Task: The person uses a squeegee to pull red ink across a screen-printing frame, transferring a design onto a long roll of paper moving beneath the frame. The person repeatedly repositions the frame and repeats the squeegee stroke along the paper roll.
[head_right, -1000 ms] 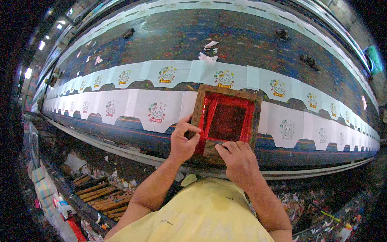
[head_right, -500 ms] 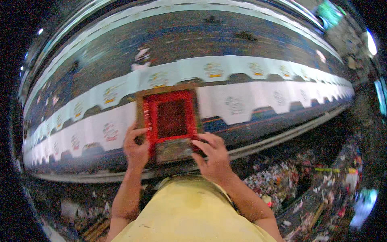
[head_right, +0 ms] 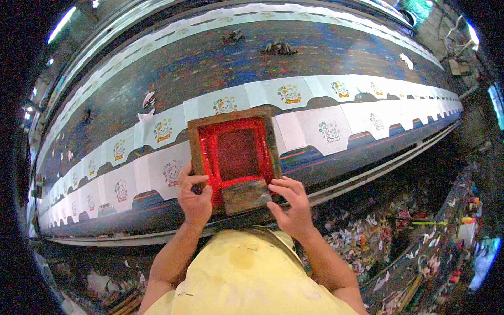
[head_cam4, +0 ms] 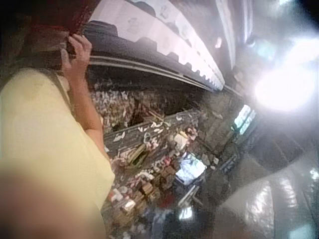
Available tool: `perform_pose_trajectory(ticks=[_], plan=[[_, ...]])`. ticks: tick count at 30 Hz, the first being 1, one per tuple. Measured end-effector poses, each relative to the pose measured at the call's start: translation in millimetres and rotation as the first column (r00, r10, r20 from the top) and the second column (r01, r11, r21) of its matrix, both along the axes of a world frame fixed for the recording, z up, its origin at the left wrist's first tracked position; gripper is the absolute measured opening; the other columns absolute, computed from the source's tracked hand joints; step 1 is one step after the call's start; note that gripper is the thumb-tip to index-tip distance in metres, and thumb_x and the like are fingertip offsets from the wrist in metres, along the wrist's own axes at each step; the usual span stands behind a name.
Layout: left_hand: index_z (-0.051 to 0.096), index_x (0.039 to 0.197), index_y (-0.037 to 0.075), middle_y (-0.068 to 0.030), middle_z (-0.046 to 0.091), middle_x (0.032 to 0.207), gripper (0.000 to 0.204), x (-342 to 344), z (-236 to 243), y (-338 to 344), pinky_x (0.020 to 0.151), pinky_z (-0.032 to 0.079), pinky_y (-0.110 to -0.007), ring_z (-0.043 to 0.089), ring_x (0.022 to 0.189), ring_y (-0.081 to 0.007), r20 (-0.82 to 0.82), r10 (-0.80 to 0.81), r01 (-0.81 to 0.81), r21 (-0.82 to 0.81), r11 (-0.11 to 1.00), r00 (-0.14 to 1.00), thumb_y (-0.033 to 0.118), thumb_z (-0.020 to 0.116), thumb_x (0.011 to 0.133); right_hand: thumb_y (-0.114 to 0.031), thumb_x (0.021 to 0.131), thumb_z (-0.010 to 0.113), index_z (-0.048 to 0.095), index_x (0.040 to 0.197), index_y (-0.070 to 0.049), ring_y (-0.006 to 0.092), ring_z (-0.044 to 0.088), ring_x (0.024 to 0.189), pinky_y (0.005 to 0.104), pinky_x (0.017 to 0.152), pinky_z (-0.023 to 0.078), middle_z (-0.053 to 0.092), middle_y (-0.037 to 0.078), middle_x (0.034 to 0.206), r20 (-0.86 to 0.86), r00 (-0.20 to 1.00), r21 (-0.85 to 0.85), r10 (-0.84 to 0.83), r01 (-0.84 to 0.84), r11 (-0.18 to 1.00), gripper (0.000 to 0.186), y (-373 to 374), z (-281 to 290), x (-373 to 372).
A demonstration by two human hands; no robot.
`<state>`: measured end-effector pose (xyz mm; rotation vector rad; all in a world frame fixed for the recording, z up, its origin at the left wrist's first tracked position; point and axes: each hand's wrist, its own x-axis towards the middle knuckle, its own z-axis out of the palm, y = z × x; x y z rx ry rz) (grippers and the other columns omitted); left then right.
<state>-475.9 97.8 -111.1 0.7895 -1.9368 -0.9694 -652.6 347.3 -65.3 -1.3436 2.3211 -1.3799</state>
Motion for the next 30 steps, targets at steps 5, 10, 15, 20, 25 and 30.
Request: perform_pose_trajectory(ticks=[5, 10, 15, 20, 25, 30], plan=[[0.078, 0.107, 0.006, -0.0253, 0.064, 0.169, 0.028, -40.2, -10.7, 26.9, 0.128, 0.048, -0.045, 0.065, 0.150, -0.0344, -0.047, -0.028, 0.035, 0.145, 0.989, 0.998, -0.011, 0.079, 0.084, -0.007, 0.091, 0.092, 0.080, 0.140, -0.009, 0.0436, 0.064, 0.148, 0.0559, 0.126, 0.050, 0.076, 0.016, 0.148, 0.036, 0.999, -0.019, 0.027, -0.026, 0.999, 0.051, 34.0, -5.0, -45.9], [0.076, 0.106, 0.003, -0.0251, 0.059, 0.175, 0.029, -46.8, -15.7, 27.6, 0.127, 0.048, -0.041, 0.063, 0.154, -0.0315, -0.044, -0.024, 0.035, 0.258, 0.966, 0.999, -0.015, 0.077, 0.083, -0.008, 0.093, 0.092, 0.081, 0.137, -0.010, 0.0444, 0.065, 0.146, 0.0568, 0.123, 0.053, 0.076, 0.015, 0.146, -0.010, 0.997, -0.046, 0.083, -0.083, 0.995, 0.045, 44.0, -5.3, -60.9], [0.075, 0.103, 0.002, -0.0257, 0.058, 0.177, 0.029, -46.5, -15.0, 27.5, 0.128, 0.048, -0.041, 0.061, 0.158, -0.0321, -0.065, 0.005, 0.019, 0.376, 0.927, 0.998, -0.015, 0.078, 0.080, -0.007, 0.092, 0.092, 0.082, 0.130, -0.011, 0.0431, 0.070, 0.139, 0.0552, 0.117, 0.058, 0.077, 0.013, 0.142, -0.158, 0.974, -0.100, 0.165, -0.182, 0.978, 0.040, 33.8, -3.0, -59.1], [0.075, 0.102, 0.002, -0.0274, 0.058, 0.177, 0.026, -49.5, -14.1, 28.0, 0.128, 0.047, -0.041, 0.060, 0.159, -0.0327, -0.106, 0.011, 0.037, 0.443, 0.896, 0.994, -0.013, 0.079, 0.081, -0.004, 0.087, 0.091, 0.083, 0.129, -0.011, 0.0405, 0.071, 0.137, 0.0543, 0.114, 0.059, 0.078, 0.011, 0.138, -0.229, 0.936, -0.055, 0.268, -0.287, 0.956, 0.044, 19.3, 1.3, -50.6], [0.077, 0.101, 0.002, -0.0296, 0.058, 0.176, 0.024, -48.6, -15.7, 27.4, 0.128, 0.047, -0.041, 0.061, 0.158, -0.0337, -0.113, 0.007, 0.044, 0.447, 0.894, 0.994, -0.010, 0.081, 0.080, -0.003, 0.086, 0.083, 0.081, 0.130, -0.008, 0.0373, 0.073, 0.128, 0.0525, 0.110, 0.060, 0.077, 0.012, 0.133, -0.396, 0.861, 0.086, 0.318, -0.310, 0.947, 0.044, -1.1, 12.4, -51.9], [0.077, 0.101, 0.003, -0.0322, 0.057, 0.176, 0.024, -47.5, -16.4, 24.5, 0.133, 0.043, -0.043, 0.060, 0.160, -0.0364, -0.099, -0.016, 0.057, 0.426, 0.903, 0.995, -0.008, 0.082, 0.080, -0.003, 0.088, 0.078, 0.080, 0.133, -0.006, 0.0358, 0.073, 0.123, 0.0504, 0.107, 0.060, 0.076, 0.012, 0.129, -0.449, 0.805, 0.228, 0.389, -0.317, 0.921, 0.045, -22.8, 32.4, -50.4]])
